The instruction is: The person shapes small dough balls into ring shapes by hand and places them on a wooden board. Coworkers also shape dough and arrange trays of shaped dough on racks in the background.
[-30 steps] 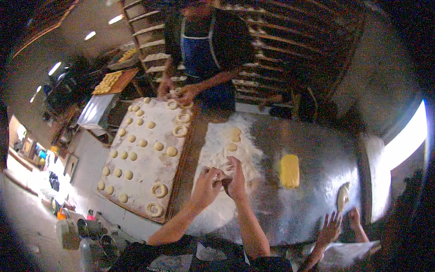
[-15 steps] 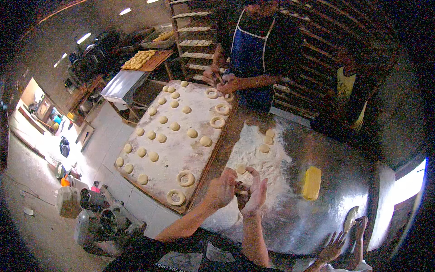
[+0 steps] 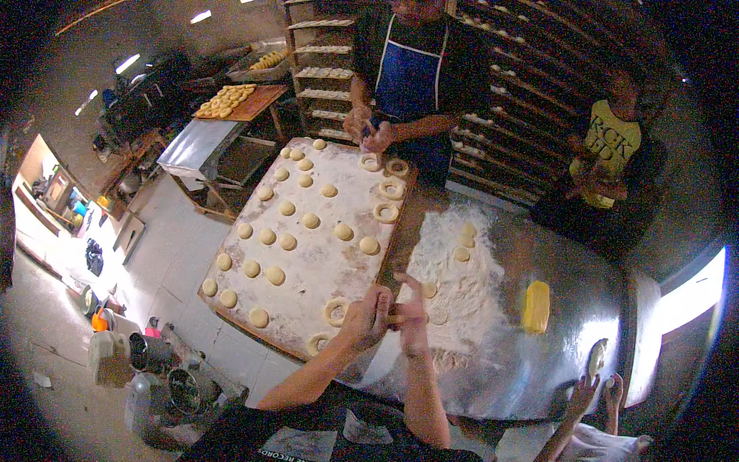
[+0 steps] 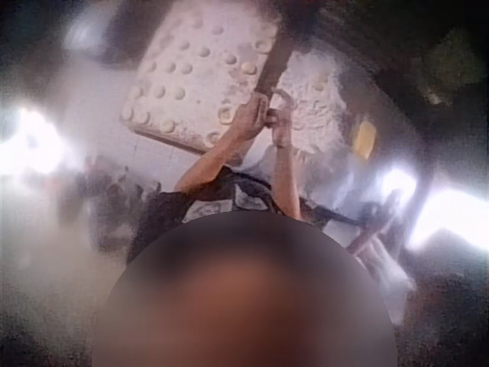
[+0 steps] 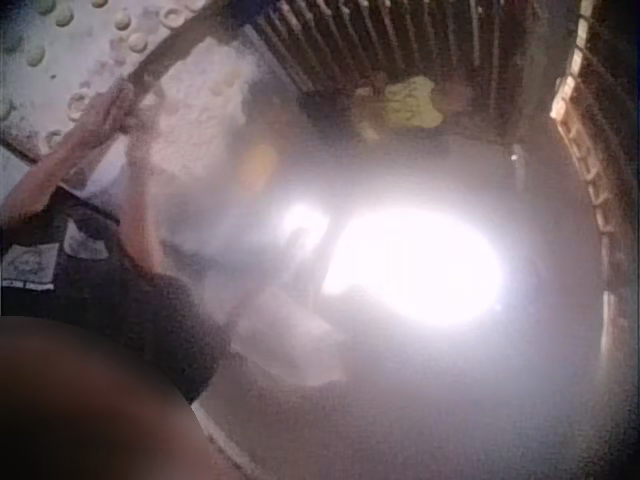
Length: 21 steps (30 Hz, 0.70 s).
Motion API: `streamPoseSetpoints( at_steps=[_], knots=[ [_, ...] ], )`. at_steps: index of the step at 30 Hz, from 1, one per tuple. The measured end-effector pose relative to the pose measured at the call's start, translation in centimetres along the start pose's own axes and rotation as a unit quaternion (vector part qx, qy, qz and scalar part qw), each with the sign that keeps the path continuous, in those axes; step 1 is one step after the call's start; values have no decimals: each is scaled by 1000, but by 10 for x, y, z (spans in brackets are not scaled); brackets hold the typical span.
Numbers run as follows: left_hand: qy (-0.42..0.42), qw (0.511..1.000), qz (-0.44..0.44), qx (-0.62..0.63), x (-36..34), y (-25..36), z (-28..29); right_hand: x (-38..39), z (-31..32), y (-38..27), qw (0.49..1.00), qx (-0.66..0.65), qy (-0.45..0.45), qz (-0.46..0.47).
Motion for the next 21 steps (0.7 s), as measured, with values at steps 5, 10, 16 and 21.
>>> streamPoseSetpoints(
  at_steps=[5,10,16,21],
  knots=[
    [16,1000,15,5,-11,0,34,-14,-31,0,960,-278,-26,-22],
    [-23,999,41,-22,-22,-5,60,-26,-52,-10,969,177,4,173],
    [-72,997,39,-17,-36,-10,69,-37,-59,0,995,-26,-30,87],
    [-123,990,65,-40,-46,-16,74,-40,-65,1,996,46,13,76]
  ],
)
Point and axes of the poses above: each hand's wrist, its own x-axis away from the middle knuckle, its own z-axis out of the back of the hand, y = z × x, the point moved 1 cm from there along -x, towards the middle knuckle, and after that the axes turned 15 degrees about x, right-handed, at the moved point
